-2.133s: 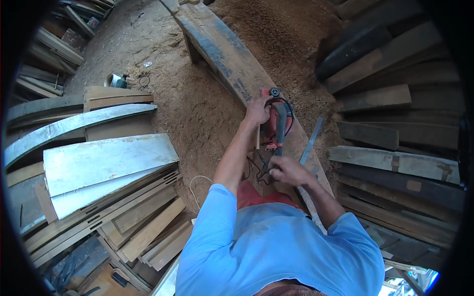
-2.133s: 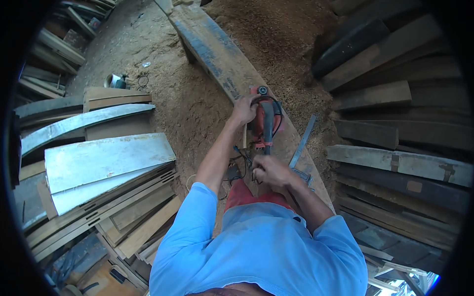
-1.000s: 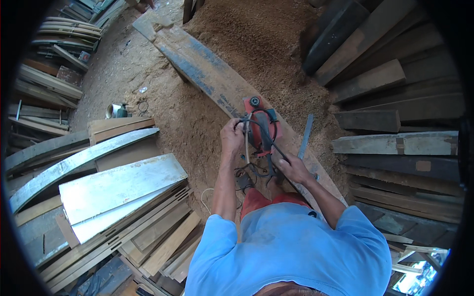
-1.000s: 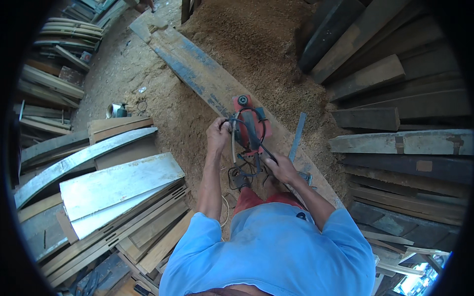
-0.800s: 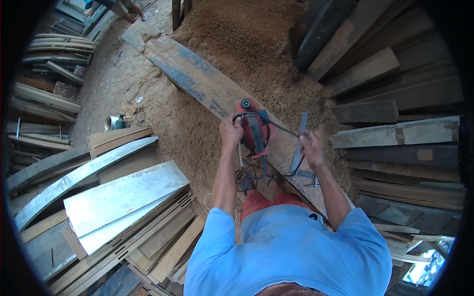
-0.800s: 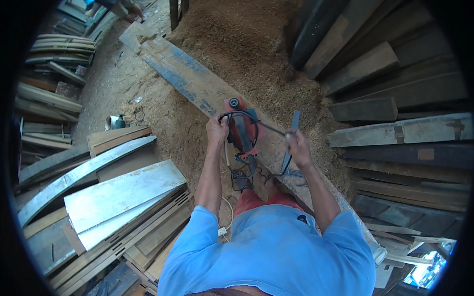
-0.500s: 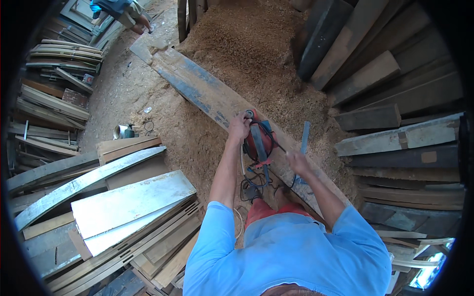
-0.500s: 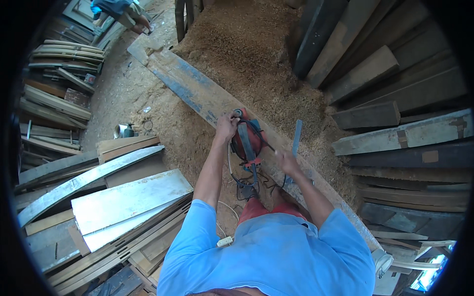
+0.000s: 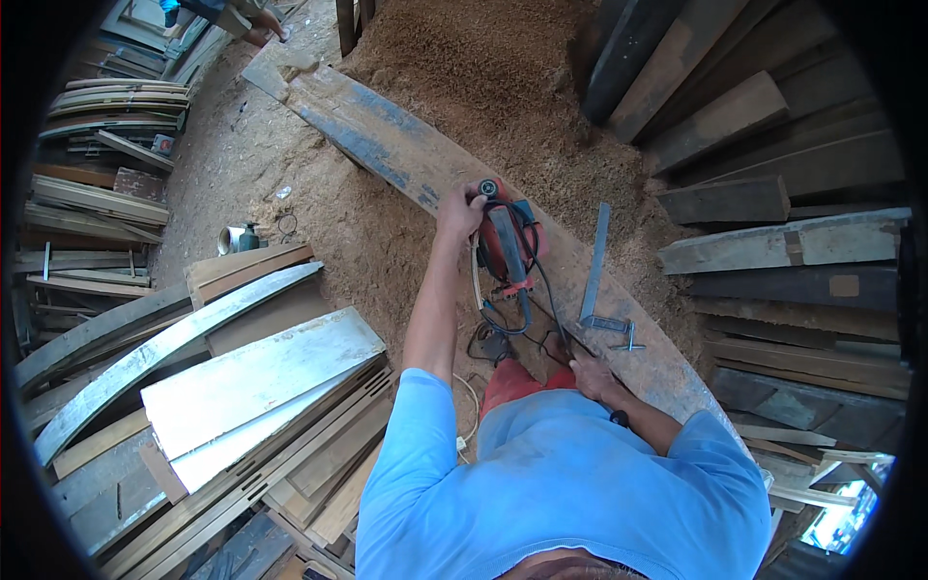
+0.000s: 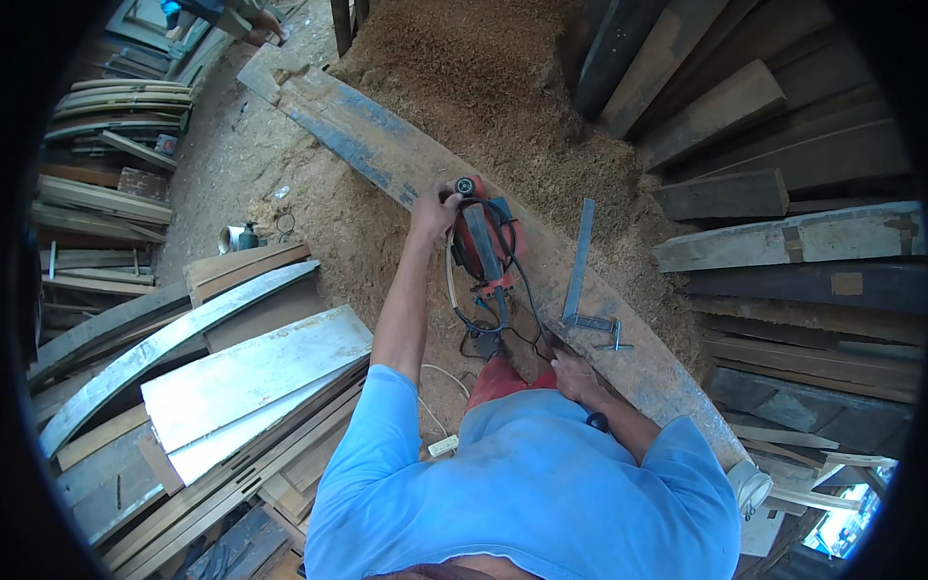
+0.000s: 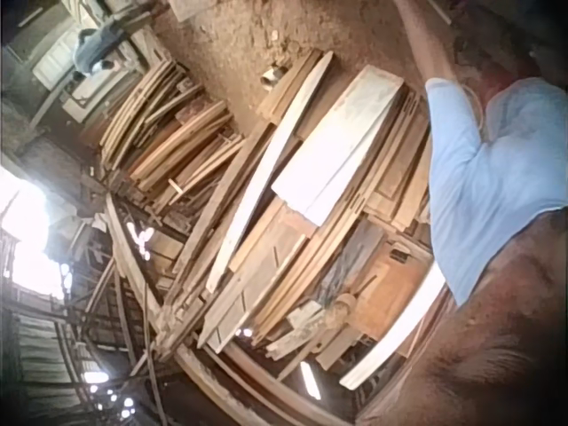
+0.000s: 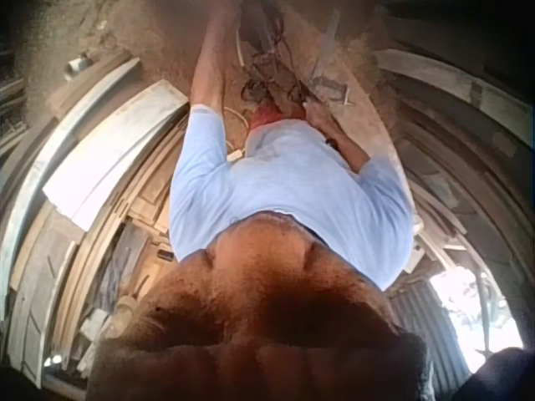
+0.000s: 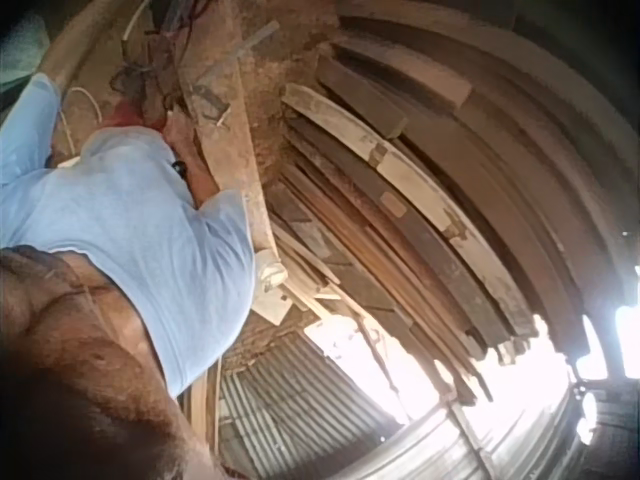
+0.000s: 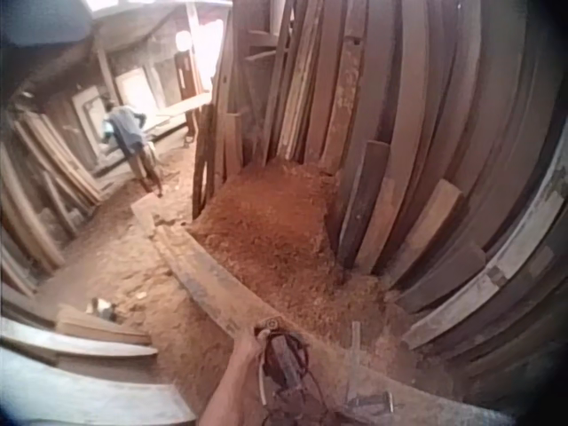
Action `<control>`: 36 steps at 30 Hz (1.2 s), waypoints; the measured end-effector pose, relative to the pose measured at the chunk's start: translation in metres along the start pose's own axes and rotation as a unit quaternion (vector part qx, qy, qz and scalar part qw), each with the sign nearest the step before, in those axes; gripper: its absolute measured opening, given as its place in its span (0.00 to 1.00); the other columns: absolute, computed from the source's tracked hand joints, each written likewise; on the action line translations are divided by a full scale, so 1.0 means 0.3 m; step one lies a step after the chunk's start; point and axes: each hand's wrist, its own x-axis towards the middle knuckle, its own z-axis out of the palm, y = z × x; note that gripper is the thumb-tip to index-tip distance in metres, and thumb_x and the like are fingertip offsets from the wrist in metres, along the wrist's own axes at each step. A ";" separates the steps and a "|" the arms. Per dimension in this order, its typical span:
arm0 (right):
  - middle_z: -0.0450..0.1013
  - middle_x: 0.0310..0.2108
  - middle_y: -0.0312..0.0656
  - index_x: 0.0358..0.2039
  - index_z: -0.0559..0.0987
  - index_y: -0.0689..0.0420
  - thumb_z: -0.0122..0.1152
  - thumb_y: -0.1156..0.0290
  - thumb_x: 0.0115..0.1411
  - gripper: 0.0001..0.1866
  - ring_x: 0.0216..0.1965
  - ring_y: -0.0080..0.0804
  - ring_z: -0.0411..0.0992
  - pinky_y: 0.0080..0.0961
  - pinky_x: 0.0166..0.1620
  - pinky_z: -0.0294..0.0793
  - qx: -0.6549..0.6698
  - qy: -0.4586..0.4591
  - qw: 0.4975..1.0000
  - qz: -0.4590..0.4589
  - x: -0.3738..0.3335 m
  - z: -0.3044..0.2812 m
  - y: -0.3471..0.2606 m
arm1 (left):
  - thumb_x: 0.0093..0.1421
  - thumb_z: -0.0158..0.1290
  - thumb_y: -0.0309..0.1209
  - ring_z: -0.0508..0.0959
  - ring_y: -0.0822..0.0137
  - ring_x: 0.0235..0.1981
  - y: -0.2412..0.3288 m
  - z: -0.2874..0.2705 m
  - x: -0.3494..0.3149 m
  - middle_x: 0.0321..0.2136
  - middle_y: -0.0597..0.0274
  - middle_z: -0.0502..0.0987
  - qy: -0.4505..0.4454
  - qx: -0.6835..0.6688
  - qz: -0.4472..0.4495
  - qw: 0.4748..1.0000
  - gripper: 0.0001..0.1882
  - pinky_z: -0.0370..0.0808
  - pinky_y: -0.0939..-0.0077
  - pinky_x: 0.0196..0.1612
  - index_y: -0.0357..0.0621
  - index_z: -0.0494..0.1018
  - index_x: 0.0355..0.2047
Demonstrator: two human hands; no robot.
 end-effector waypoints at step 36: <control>0.72 0.26 0.28 0.37 0.78 0.59 0.56 0.67 0.65 0.08 0.26 0.15 0.66 0.19 0.29 0.66 0.451 0.131 0.865 -0.177 0.370 -0.784 -0.618 | 0.68 0.53 0.28 0.74 0.77 0.27 -0.042 -0.097 -0.413 0.26 0.69 0.74 0.029 -0.265 -0.044 0.963 0.05 0.72 0.80 0.32 0.39 0.73 0.36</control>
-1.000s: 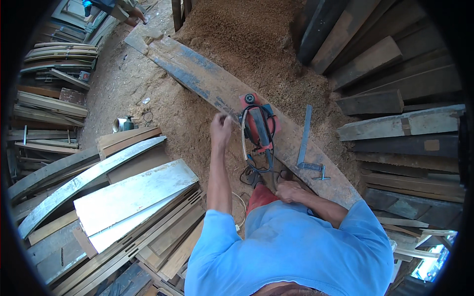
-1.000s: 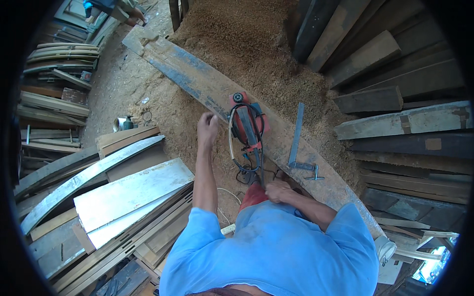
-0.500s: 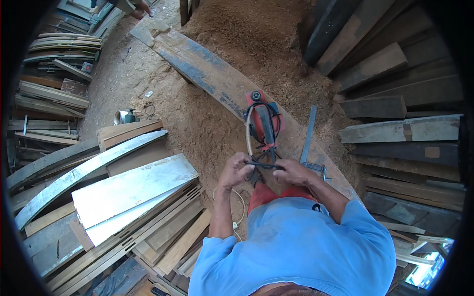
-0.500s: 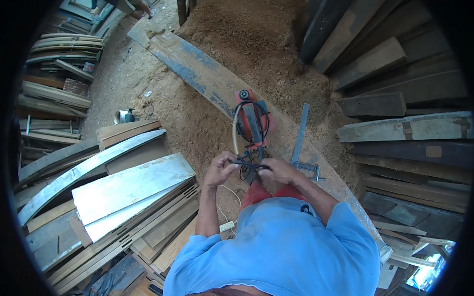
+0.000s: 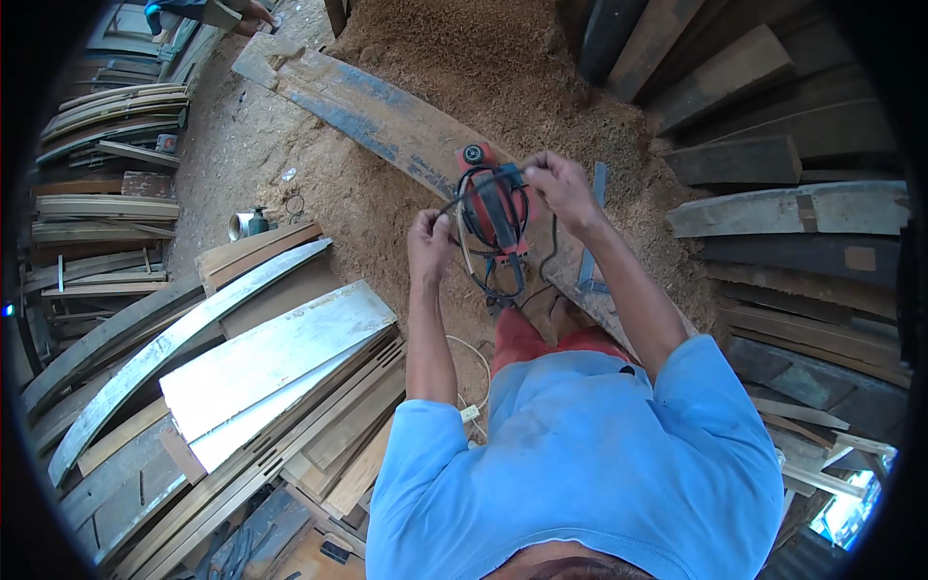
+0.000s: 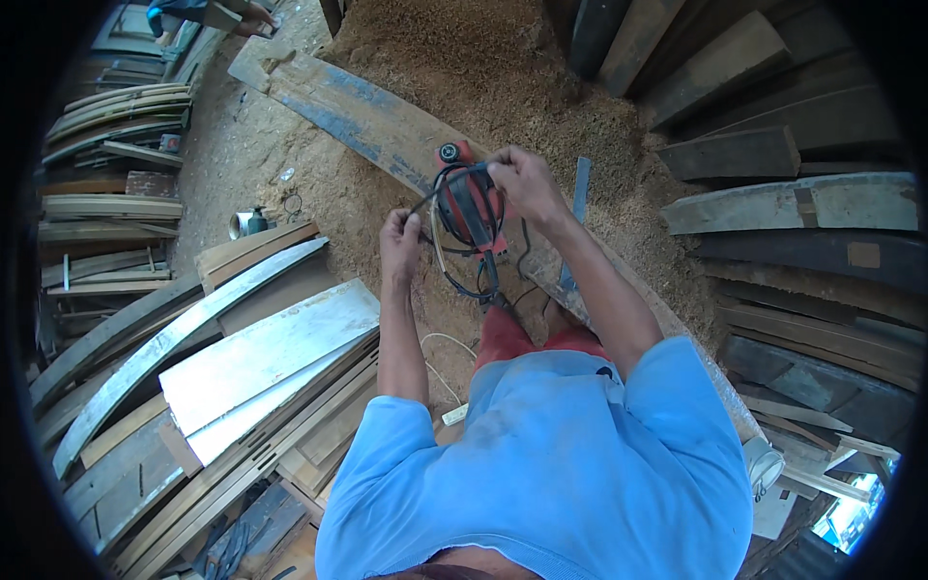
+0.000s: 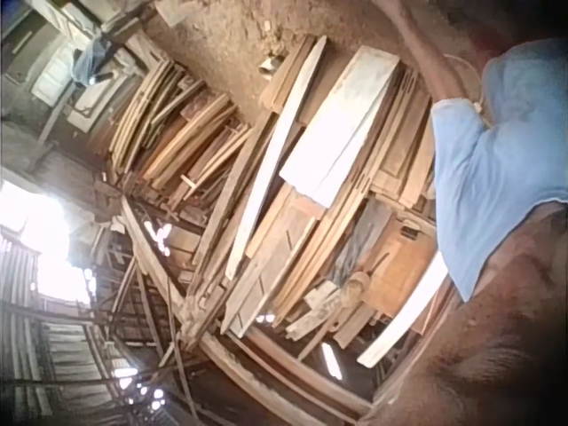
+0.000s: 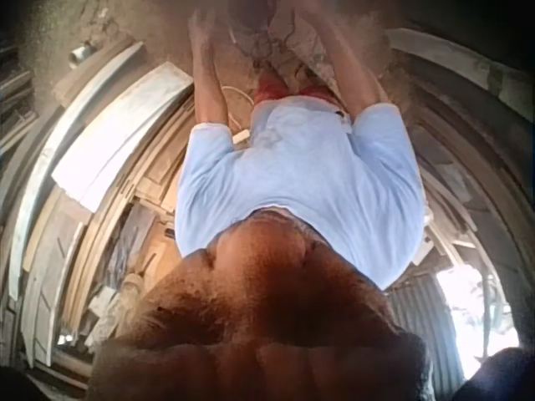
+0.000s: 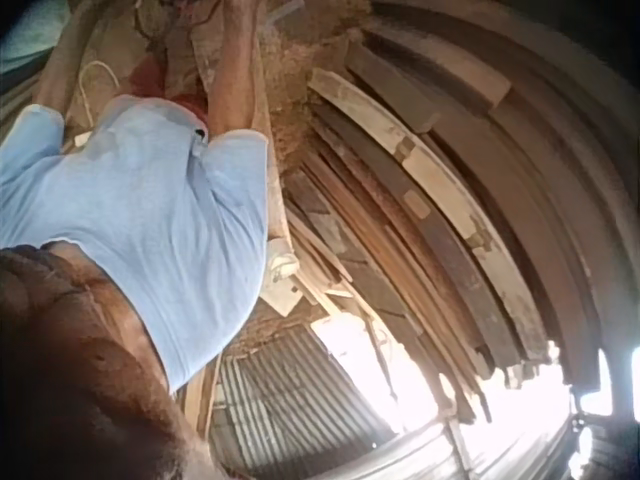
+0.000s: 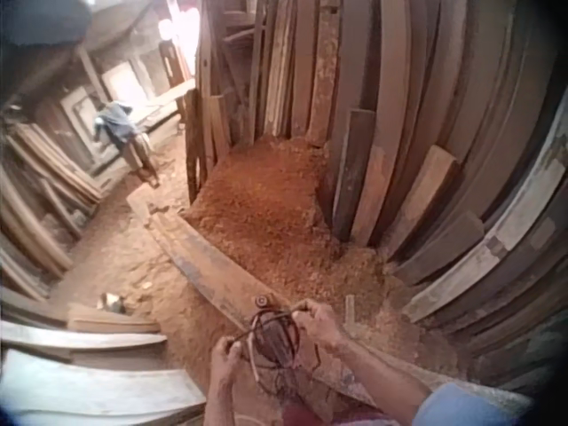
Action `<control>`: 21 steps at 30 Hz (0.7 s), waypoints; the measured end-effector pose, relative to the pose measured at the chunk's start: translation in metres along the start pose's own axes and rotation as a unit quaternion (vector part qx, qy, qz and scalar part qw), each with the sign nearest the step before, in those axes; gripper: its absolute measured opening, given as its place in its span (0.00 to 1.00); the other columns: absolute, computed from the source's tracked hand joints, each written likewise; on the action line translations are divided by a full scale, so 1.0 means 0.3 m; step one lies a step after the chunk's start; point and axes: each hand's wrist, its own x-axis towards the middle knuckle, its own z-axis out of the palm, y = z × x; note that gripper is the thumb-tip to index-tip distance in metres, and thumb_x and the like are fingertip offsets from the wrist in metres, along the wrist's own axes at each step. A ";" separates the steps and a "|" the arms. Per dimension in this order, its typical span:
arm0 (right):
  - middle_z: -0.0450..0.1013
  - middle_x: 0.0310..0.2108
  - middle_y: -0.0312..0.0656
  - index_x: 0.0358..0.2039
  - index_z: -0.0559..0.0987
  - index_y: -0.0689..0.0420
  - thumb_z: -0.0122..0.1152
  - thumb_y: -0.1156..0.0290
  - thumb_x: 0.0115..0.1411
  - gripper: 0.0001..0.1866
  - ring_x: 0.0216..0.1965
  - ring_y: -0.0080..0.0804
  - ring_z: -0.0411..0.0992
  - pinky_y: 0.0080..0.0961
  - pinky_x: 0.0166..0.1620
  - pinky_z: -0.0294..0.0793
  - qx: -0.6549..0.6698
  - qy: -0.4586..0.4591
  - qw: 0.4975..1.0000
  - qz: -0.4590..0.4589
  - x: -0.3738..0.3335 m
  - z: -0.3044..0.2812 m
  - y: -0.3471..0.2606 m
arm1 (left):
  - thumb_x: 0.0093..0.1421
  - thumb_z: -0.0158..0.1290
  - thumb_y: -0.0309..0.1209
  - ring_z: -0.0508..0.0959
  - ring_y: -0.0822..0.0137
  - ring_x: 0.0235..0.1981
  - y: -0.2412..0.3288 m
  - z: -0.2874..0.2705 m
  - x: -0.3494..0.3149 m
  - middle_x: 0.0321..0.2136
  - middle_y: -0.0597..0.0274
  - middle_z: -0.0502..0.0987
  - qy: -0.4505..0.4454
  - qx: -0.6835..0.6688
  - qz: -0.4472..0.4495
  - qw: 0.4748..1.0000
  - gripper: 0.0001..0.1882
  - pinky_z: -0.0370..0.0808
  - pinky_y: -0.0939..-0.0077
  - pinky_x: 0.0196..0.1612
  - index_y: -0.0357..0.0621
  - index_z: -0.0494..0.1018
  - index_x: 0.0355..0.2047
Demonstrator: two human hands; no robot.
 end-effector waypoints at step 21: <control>0.77 0.33 0.57 0.36 0.78 0.62 0.54 0.58 0.66 0.18 0.39 0.57 0.76 0.45 0.43 0.73 -0.342 0.114 0.933 0.012 0.062 -0.053 0.534 | 0.61 0.58 0.31 0.83 0.58 0.34 0.006 0.146 0.340 0.30 0.50 0.82 -0.031 0.226 0.102 0.968 0.12 0.77 0.65 0.40 0.34 0.77 0.40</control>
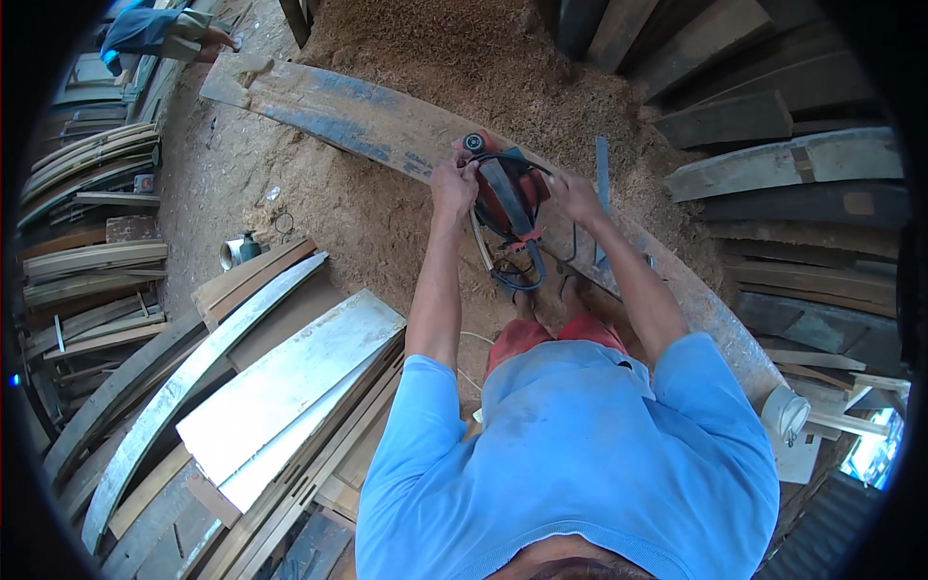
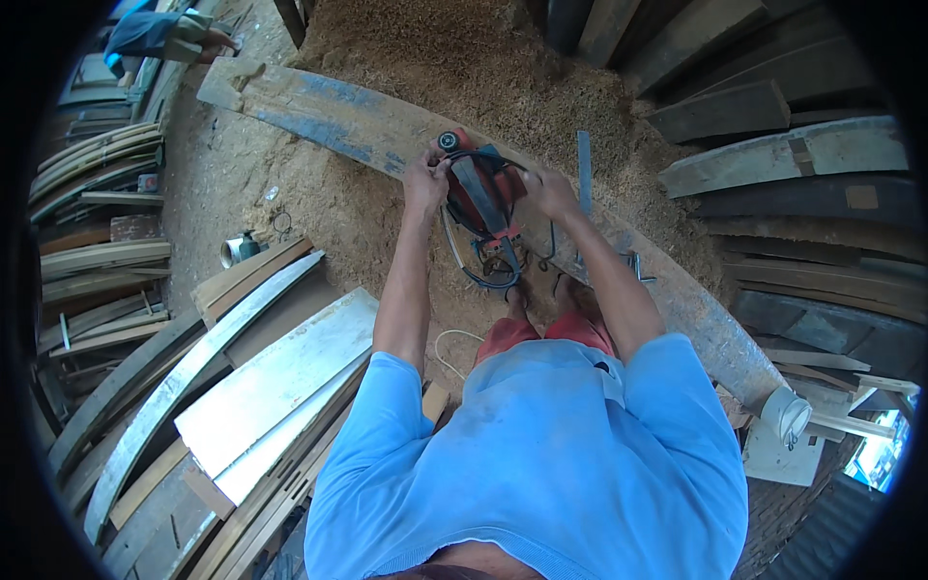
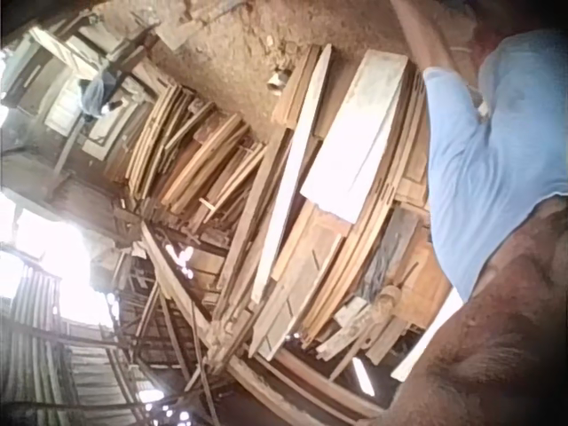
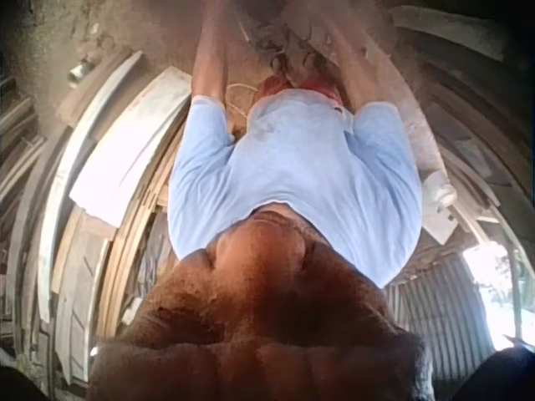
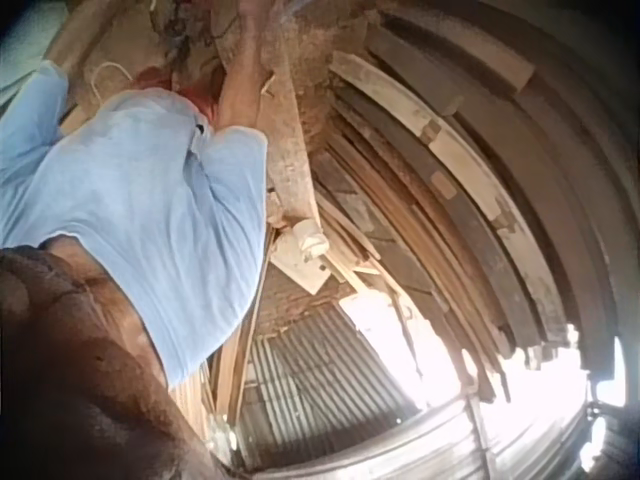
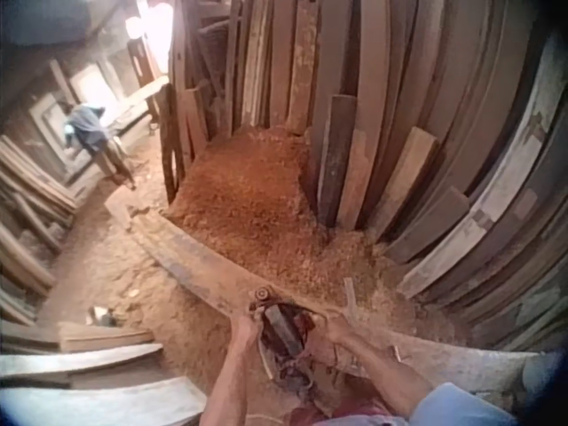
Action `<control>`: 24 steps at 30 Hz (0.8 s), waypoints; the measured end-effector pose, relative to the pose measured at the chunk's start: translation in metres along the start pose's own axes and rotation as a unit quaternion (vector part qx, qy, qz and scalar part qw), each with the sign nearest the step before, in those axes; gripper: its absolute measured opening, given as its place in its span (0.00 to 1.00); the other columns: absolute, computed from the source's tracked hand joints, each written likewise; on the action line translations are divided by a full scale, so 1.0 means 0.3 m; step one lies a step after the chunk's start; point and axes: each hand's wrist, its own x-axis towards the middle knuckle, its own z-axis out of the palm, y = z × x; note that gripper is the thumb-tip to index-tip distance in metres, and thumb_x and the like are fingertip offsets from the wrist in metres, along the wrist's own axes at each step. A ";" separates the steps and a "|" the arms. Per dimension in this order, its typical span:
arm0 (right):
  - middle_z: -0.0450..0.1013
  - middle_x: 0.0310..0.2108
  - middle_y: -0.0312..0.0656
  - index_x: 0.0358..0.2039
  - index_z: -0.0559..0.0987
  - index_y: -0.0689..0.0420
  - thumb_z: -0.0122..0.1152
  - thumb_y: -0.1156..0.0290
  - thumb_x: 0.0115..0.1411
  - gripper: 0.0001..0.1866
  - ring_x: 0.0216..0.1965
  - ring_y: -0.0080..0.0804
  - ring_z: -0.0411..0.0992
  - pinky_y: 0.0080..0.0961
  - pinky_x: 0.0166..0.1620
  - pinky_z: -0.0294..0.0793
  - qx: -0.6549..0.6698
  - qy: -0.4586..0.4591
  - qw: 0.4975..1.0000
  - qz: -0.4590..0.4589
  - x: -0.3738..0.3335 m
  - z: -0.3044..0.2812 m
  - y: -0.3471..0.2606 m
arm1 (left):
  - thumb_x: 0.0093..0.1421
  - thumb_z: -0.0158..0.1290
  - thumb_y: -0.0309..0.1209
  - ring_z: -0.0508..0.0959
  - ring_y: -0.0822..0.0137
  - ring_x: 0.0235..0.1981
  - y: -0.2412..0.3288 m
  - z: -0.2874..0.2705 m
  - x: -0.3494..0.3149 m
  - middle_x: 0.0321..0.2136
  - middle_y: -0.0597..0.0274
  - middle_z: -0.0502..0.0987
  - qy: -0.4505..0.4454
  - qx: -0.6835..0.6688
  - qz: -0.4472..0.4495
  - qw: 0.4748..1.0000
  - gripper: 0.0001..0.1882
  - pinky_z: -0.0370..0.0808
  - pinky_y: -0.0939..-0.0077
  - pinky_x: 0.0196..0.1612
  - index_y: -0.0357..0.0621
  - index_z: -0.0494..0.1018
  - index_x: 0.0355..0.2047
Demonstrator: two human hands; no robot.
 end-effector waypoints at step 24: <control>0.76 0.45 0.54 0.52 0.72 0.60 0.59 0.62 0.62 0.21 0.50 0.56 0.74 0.49 0.55 0.70 0.016 -0.033 0.999 -0.036 -0.136 -0.074 -0.540 | 0.69 0.53 0.37 0.75 0.79 0.27 -0.071 -0.113 -0.458 0.28 0.72 0.77 -0.224 -0.454 -0.230 0.831 0.08 0.73 0.81 0.31 0.48 0.74 0.41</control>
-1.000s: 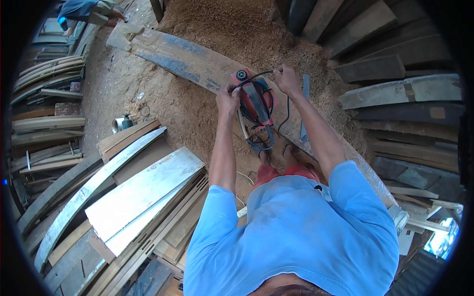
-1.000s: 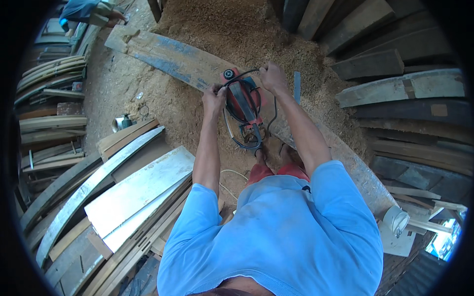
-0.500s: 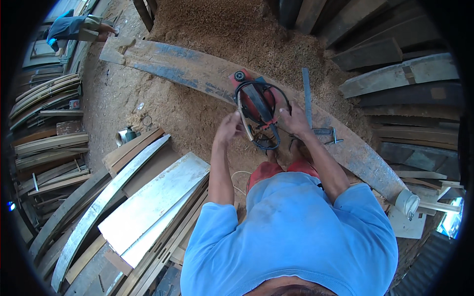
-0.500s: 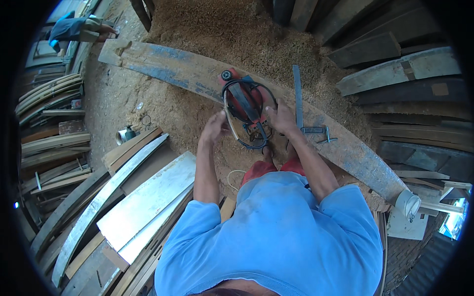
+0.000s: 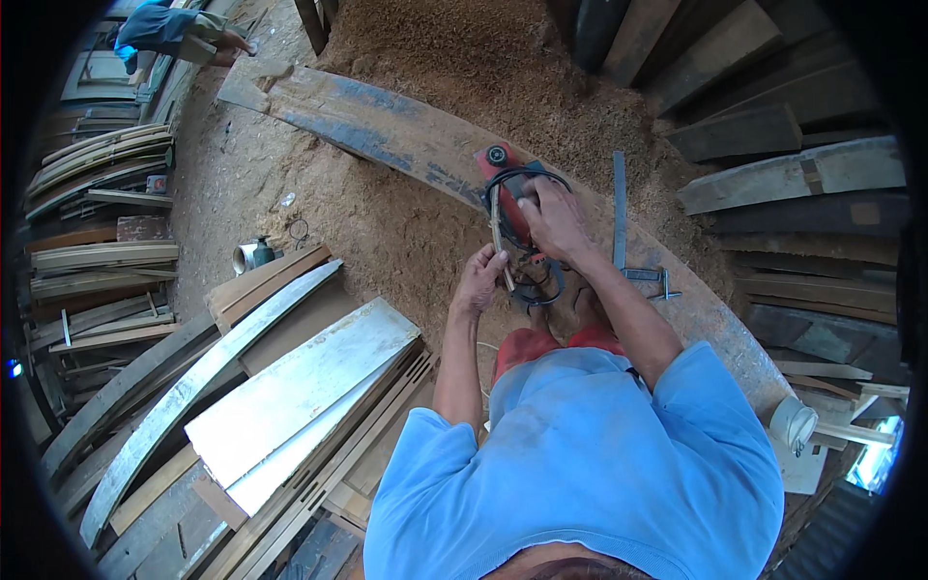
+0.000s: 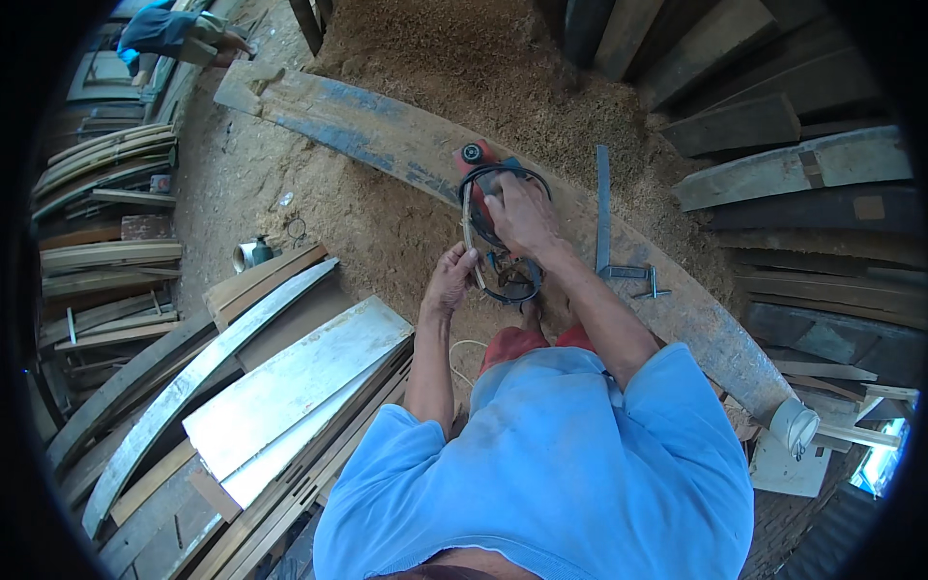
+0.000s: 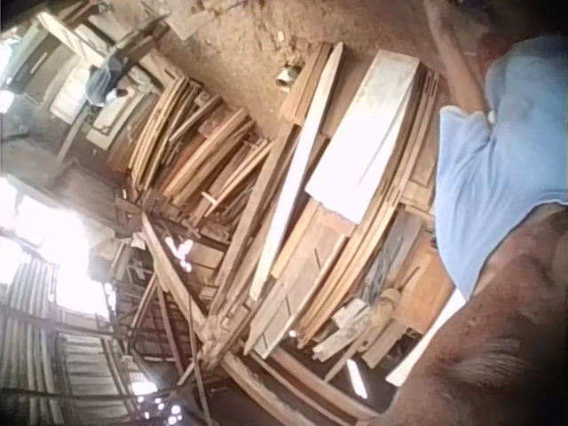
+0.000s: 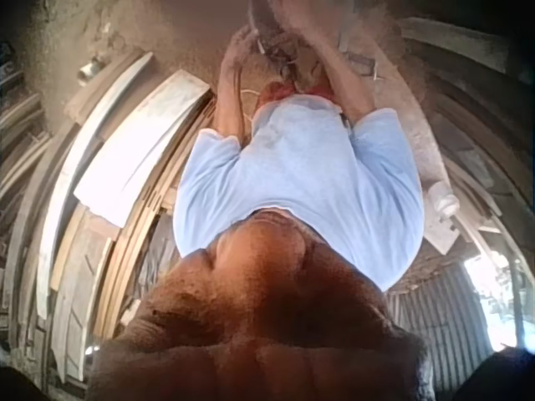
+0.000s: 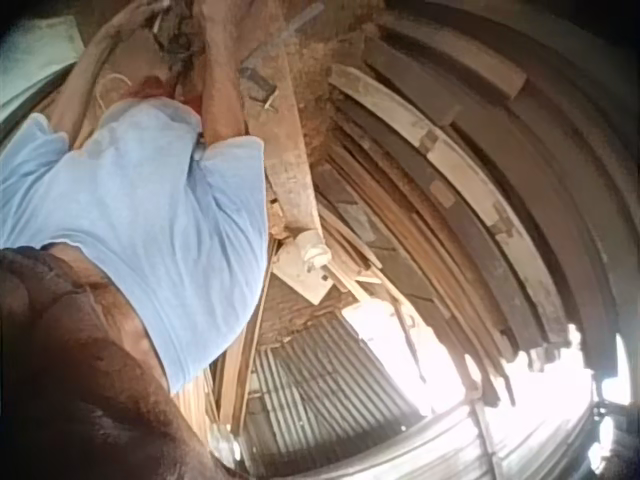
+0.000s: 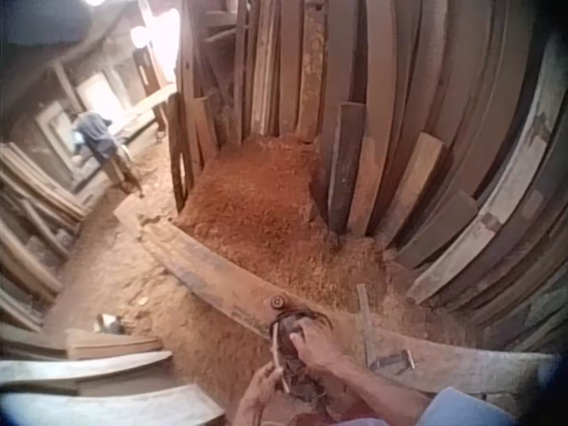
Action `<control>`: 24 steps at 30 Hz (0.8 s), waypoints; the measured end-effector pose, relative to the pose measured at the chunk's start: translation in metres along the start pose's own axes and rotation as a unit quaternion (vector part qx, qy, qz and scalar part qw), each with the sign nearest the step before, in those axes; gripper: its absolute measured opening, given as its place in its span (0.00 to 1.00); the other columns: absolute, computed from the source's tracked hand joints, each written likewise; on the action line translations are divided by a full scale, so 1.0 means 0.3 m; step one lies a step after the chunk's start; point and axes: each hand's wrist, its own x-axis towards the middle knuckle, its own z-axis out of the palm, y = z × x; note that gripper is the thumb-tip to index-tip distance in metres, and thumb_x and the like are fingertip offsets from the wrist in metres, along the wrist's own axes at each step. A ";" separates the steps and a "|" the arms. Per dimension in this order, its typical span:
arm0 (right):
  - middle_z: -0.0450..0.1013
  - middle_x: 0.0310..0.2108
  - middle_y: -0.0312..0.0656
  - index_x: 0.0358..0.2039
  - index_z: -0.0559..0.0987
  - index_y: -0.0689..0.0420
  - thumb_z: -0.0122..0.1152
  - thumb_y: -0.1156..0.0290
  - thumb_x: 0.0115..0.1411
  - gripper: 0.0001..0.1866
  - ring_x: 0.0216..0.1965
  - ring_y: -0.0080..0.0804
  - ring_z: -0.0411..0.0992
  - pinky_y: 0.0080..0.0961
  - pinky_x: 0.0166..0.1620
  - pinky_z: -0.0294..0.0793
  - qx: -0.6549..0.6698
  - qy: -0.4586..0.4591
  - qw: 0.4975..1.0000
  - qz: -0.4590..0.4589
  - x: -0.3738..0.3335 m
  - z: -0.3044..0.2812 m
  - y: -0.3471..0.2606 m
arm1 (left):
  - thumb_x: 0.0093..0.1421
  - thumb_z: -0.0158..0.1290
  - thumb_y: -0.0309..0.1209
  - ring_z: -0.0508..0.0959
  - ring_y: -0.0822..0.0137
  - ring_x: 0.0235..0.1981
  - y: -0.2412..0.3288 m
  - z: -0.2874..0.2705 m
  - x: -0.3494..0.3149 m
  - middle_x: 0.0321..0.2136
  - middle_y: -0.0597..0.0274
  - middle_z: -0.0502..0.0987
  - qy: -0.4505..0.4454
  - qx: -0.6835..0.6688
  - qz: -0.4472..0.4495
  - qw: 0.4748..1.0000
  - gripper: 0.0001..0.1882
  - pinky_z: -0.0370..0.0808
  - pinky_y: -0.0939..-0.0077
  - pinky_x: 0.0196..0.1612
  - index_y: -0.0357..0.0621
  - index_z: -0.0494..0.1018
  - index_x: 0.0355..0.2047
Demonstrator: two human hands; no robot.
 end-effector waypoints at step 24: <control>0.78 0.34 0.46 0.34 0.79 0.62 0.64 0.67 0.59 0.10 0.37 0.32 0.77 0.33 0.42 0.74 0.069 -0.029 0.997 0.031 0.211 -0.137 0.110 | 0.61 0.63 0.33 0.80 0.68 0.39 -0.082 -0.034 -0.109 0.38 0.64 0.80 -0.161 -0.045 0.012 0.986 0.21 0.77 0.69 0.48 0.43 0.73 0.53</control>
